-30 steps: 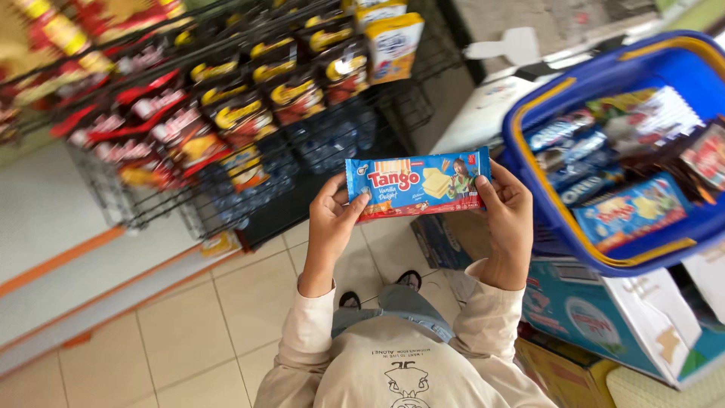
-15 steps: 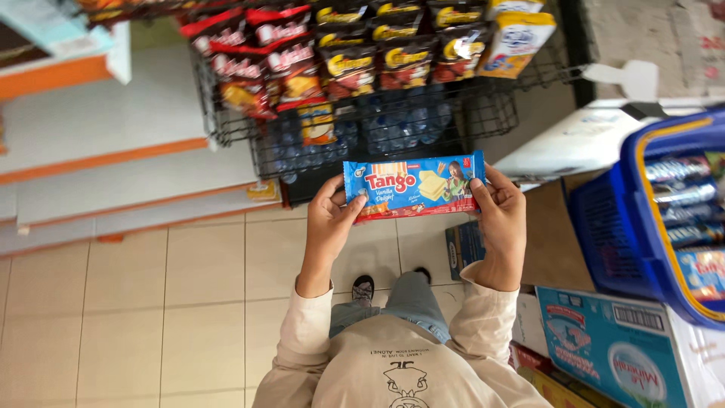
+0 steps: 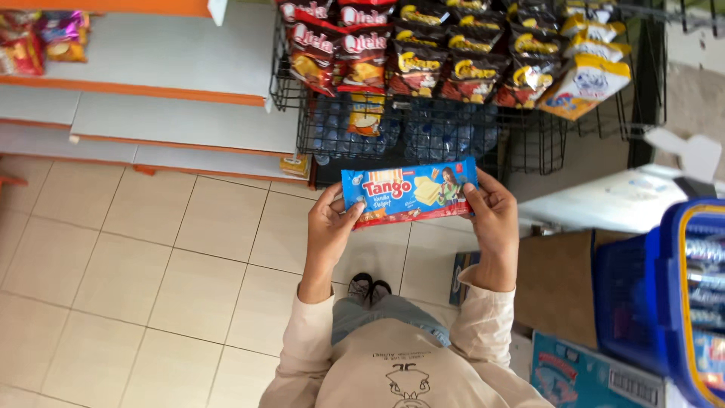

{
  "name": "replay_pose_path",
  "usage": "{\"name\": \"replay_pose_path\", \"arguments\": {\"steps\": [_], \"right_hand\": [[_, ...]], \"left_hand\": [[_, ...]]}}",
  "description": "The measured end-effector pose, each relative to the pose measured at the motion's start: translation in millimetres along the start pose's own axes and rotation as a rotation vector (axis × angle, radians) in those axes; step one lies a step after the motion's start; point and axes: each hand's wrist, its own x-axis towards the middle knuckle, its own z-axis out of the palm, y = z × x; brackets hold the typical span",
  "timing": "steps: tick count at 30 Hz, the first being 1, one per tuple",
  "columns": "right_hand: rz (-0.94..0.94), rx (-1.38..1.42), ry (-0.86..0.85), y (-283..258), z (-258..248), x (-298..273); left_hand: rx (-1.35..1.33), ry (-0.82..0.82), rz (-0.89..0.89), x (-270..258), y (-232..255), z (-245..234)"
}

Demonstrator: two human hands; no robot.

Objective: The person selects snack packages from a basket and places them onto a grocery shelf, handling items one at a time and organizing them next to existing products.

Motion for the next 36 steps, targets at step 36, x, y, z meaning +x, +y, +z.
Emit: {"name": "replay_pose_path", "arguments": {"steps": [36], "right_hand": [[0.066,0.042,-0.389,51,256,-23]], "left_hand": [[-0.061,0.354,0.122,-47,68,-220]]}}
